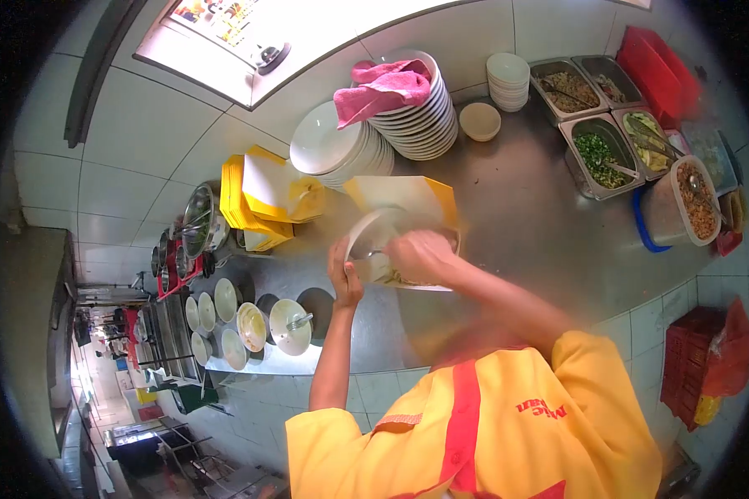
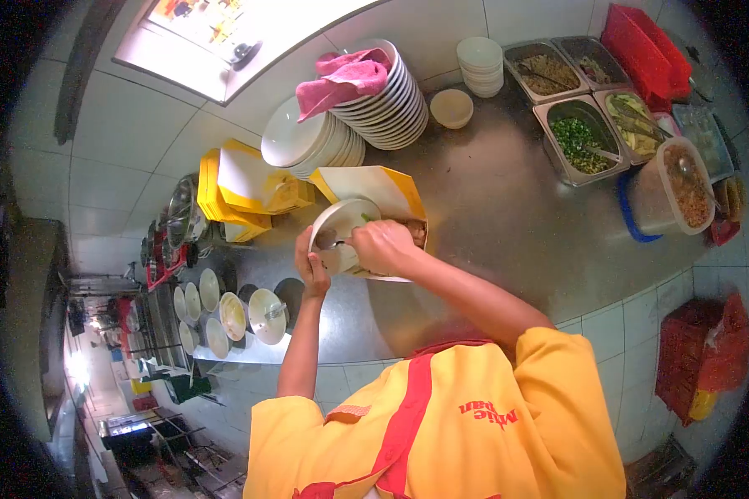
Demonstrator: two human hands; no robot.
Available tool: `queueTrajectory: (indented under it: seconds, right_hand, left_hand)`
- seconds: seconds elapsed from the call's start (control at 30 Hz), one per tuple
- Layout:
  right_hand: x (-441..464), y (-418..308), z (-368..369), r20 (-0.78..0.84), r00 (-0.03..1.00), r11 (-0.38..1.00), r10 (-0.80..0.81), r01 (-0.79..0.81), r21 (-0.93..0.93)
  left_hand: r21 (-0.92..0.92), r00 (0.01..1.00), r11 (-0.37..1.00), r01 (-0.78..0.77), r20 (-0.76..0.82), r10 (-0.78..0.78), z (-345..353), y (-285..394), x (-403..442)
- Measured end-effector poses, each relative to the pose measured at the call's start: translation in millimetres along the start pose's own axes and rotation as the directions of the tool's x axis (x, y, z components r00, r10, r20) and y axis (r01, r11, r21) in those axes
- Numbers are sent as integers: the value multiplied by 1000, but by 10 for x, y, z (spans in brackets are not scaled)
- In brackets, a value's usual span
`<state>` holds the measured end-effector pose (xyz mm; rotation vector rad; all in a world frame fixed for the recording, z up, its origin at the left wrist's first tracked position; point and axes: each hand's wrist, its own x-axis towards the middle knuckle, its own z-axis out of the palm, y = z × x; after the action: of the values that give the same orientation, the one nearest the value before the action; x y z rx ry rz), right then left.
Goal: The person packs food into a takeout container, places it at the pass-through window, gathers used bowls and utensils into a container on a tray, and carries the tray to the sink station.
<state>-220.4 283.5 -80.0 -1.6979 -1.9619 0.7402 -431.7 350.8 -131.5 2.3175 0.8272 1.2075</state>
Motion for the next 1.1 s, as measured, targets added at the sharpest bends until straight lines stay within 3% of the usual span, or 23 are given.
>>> queueTrajectory:
  seconds: [0.07,0.2,0.3,0.37,0.6,0.7,0.77,0.87,0.9,1.0,1.1]
  right_hand:
    - [32,269,179,18,1000,998,5,-6,66]
    - [40,333,-21,57,998,997,21,-17,-72]
    - [18,272,-42,38,993,993,113,-114,29]
    - [3,453,90,83,986,985,144,-135,-105]
    - [-30,287,-104,94,984,985,152,-143,-96]
    - [-5,390,-102,167,960,955,224,-183,-234]
    - [-33,254,-241,203,933,954,296,-279,-110]
    - [35,510,37,82,960,959,269,-259,-114]
    - [0,480,-32,133,937,944,323,-307,-123]
    - [-68,389,-193,88,945,949,314,-311,-51]
    - [17,447,-212,217,898,924,383,-367,-112]
  left_hand:
    - [3,999,1000,-23,34,23,-48,73,63]
    - [55,991,995,-79,114,72,-78,110,98]
    - [21,993,997,-80,84,78,-12,200,174]
    - [46,990,992,-119,88,114,-2,154,184]
    - [43,986,994,-100,136,93,74,134,173]
    - [67,988,993,-98,125,89,21,57,184]
    - [50,992,995,-89,94,84,2,91,181]
    - [46,990,993,-106,94,101,-37,134,235]
    - [65,987,990,-124,115,116,-59,143,261]
    - [16,991,994,-104,80,103,-104,199,312]
    - [39,990,994,-102,104,98,-103,267,357]
